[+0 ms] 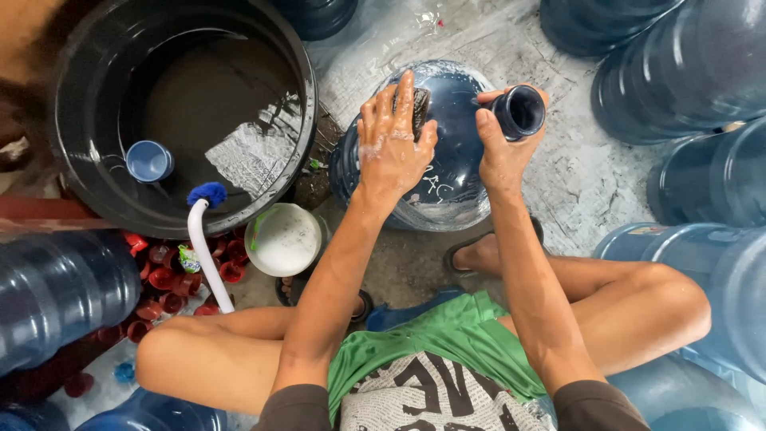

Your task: The person scrubs the exterior of a large blue water jug using a sponge and soapy water. They rotate the jug to clean different sides and dip the sponge into a bucket of soapy water as needed.

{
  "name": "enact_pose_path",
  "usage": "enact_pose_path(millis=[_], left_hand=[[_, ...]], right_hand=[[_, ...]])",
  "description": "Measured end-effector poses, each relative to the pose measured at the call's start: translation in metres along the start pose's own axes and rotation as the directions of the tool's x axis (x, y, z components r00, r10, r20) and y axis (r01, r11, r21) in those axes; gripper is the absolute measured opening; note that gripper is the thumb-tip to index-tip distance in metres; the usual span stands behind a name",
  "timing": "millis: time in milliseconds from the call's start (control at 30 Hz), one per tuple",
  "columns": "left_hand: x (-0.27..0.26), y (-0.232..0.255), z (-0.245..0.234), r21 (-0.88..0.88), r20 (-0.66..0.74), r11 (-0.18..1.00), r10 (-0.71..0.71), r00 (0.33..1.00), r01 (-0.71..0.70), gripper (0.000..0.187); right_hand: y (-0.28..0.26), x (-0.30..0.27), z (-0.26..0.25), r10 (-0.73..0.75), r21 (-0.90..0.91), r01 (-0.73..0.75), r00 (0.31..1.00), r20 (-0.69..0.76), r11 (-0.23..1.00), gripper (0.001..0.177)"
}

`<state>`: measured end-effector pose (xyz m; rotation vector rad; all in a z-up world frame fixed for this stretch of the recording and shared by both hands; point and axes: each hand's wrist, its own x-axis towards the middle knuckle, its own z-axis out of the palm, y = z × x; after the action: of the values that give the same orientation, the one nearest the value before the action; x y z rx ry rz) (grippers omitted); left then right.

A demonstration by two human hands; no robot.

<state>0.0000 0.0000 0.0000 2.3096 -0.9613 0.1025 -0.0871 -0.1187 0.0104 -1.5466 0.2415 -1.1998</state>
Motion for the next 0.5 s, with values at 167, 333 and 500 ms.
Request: enact_pose_path(millis=[167, 333, 500], left_hand=[[-0.002, 0.001, -0.001, 0.0, -0.026, 1.0, 0.002, 1.0, -0.002, 0.069], [-0.004, 0.0, -0.009, 0.024, 0.002, 1.0, 0.017, 1.0, -0.017, 0.07], [-0.008, -0.006, -0.013, 0.041, -0.033, 0.999, 0.01, 0.999, -0.008, 0.072]], right_hand=[[-0.004, 0.0, 0.0, -0.012, 0.004, 0.012, 0.999, 0.031, 1.0, 0.037], [-0.008, -0.002, 0.002, -0.014, -0.006, 0.015, 0.999, 0.053, 1.0, 0.036], [-0.009, -0.007, 0.007, -0.011, 0.0, 0.011, 0.997, 0.075, 1.0, 0.037]])
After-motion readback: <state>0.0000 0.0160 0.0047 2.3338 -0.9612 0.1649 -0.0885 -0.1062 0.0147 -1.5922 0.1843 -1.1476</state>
